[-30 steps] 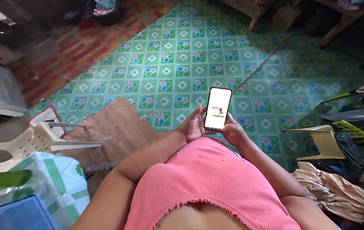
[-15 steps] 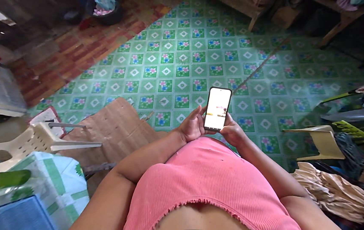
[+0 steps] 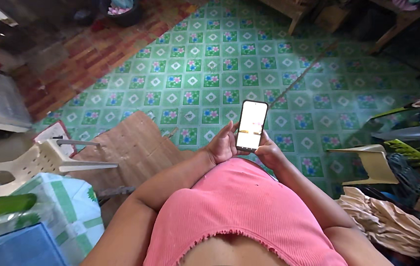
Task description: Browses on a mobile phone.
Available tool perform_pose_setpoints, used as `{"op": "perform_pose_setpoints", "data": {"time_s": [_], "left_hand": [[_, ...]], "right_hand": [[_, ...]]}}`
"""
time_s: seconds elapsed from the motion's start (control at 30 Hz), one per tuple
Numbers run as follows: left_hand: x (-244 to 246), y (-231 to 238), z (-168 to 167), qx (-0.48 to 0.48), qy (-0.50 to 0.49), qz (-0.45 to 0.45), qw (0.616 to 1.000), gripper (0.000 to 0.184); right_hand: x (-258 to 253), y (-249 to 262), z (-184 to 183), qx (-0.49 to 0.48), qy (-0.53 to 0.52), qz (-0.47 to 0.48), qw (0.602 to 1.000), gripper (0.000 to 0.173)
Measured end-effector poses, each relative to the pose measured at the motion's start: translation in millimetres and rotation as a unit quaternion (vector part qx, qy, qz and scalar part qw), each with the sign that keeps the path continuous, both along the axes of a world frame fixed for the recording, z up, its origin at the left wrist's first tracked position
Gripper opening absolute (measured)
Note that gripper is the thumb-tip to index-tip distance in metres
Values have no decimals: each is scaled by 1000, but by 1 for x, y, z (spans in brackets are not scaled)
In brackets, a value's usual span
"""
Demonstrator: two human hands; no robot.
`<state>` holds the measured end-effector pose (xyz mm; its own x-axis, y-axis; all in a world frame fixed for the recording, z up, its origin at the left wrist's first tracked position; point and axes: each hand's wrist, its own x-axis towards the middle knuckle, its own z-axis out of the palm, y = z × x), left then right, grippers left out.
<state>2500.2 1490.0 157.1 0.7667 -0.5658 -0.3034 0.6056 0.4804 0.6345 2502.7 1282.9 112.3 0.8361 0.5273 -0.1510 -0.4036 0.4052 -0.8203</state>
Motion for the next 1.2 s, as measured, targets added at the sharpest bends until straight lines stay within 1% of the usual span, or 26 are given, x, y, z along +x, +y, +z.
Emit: {"op": "perform_pose_setpoints", "data": {"time_s": [0.23, 0.27, 0.37, 0.4, 0.5, 0.67, 0.7, 0.77, 0.83, 0.87, 0.97, 1.2], "left_hand": [[-1, -1, 1, 5, -3, 0, 1000, 65], [-1, -1, 1, 5, -6, -2, 1000, 65], [-2, 0, -1, 2, -11, -6, 1000, 67], [-2, 0, -1, 2, -12, -4, 1000, 68], [-1, 0, -2, -4, -16, -7, 1000, 68], [-1, 1, -2, -5, -18, -8, 1000, 68], [0, 1, -2, -5, -17, -9, 1000, 67], [0, 2, -2, -3, -12, -11, 1000, 65], [1, 2, -2, -3, -10, -10, 1000, 66], [1, 2, -1, -4, -7, -9, 1000, 67], [2, 2, 0, 0, -3, -7, 1000, 65], [4, 4, -3, -2, 5, -5, 1000, 64]], "right_hand": [[-2, -1, 2, 7, 9, -4, 1000, 88], [-2, -1, 3, 12, 14, -4, 1000, 85], [-3, 1, 5, 23, 45, -15, 999, 69], [-4, 1, 6, 26, 51, -19, 998, 67], [-4, 2, 6, 40, 40, -18, 998, 71], [-2, 3, 4, 35, 21, -20, 999, 82], [-2, 3, 3, 39, 21, -19, 999, 81], [-2, 3, 4, 47, 23, -15, 999, 72], [-2, 3, 5, 55, 39, -14, 998, 68], [-2, 3, 5, 48, 43, -13, 998, 68], [-1, 2, 3, 28, 30, -11, 999, 80], [1, 0, 1, 23, 25, -8, 999, 75]]}}
